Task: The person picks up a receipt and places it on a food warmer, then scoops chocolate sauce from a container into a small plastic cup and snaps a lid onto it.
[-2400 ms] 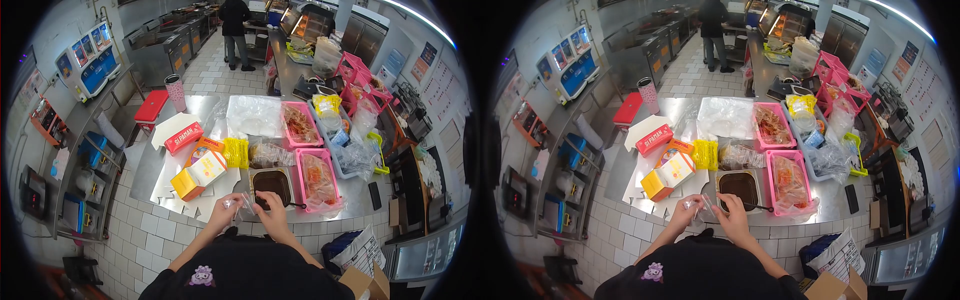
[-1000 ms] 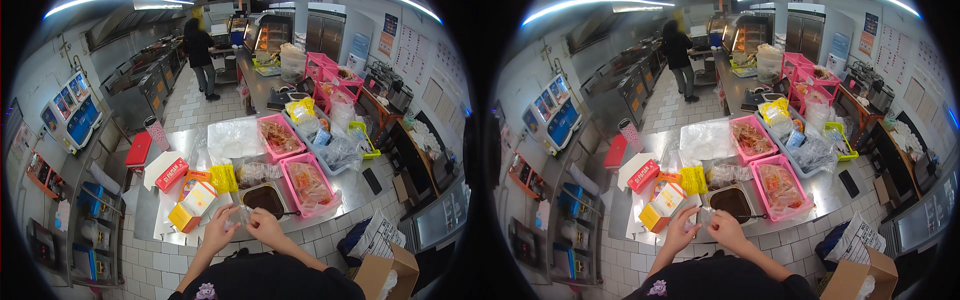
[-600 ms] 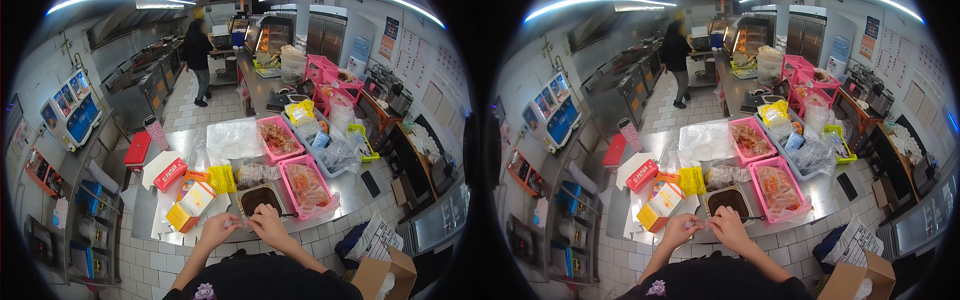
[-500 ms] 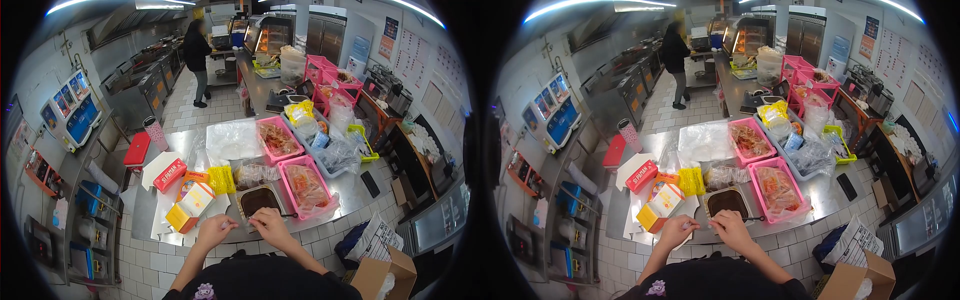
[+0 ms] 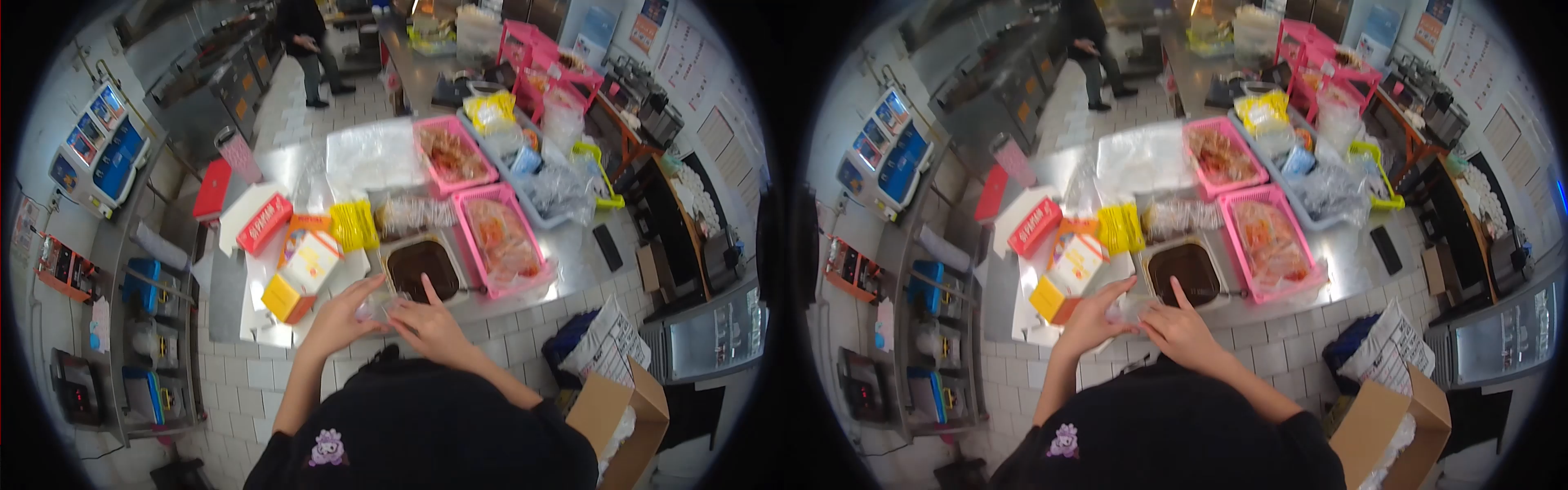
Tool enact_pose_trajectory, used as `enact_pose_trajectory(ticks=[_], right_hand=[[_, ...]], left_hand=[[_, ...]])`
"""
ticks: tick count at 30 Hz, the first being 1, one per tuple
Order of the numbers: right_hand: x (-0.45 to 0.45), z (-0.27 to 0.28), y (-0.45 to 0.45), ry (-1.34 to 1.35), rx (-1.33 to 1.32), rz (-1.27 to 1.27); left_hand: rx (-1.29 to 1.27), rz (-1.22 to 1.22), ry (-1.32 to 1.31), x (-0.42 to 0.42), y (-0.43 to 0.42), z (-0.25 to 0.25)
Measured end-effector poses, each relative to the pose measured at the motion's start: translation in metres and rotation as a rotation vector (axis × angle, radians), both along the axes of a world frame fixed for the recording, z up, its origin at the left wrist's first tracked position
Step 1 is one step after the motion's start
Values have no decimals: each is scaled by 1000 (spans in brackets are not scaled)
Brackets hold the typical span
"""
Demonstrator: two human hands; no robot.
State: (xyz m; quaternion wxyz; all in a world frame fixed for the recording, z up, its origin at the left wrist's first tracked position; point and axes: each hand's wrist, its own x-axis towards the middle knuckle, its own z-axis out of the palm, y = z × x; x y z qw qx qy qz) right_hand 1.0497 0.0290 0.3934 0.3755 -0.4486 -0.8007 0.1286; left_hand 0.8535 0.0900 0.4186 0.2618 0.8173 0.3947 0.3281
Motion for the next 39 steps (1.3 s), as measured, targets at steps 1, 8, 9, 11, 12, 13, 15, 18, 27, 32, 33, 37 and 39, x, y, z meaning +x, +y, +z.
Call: enact_pose_trajectory(ticks=[1,8,9,11,12,13,15,18,27,32,33,37,39], right_hand=[[-2,3,-2,-11,18,58],[12,-12,11,191,-103,-168],[23,-15,16,74,-194,-361],[48,-41,21,-460,-25,-565],[55,-48,19,-463,-31,-562],[61,-53,17,-547,-158,-615],[69,-57,16,-638,-290,-659],[68,-54,16,-585,-385,-598],[36,-81,31,-186,-436,-637],[53,-91,9,274,-387,-593],[57,-96,3,272,-388,-595],[63,-109,-25,635,-595,-604],[62,-113,-40,713,-606,-619]], left_hand=[[-128,-86,61,-2,2,-11],[-562,-14,-302,-10,-10,-44],[-642,47,-449,-13,-12,-47],[-666,74,-457,-18,-14,-53],[-607,84,-490,-20,-15,-58],[-546,93,-525,-21,-15,-61],[-527,104,-552,-23,-14,-63],[-517,119,-575,-25,-13,-63],[-534,91,-616,-14,-5,-69],[-483,105,-652,-11,3,-74],[-494,113,-676,-9,4,-75],[-505,93,-680,0,13,-84],[-529,88,-702,7,15,-85]])
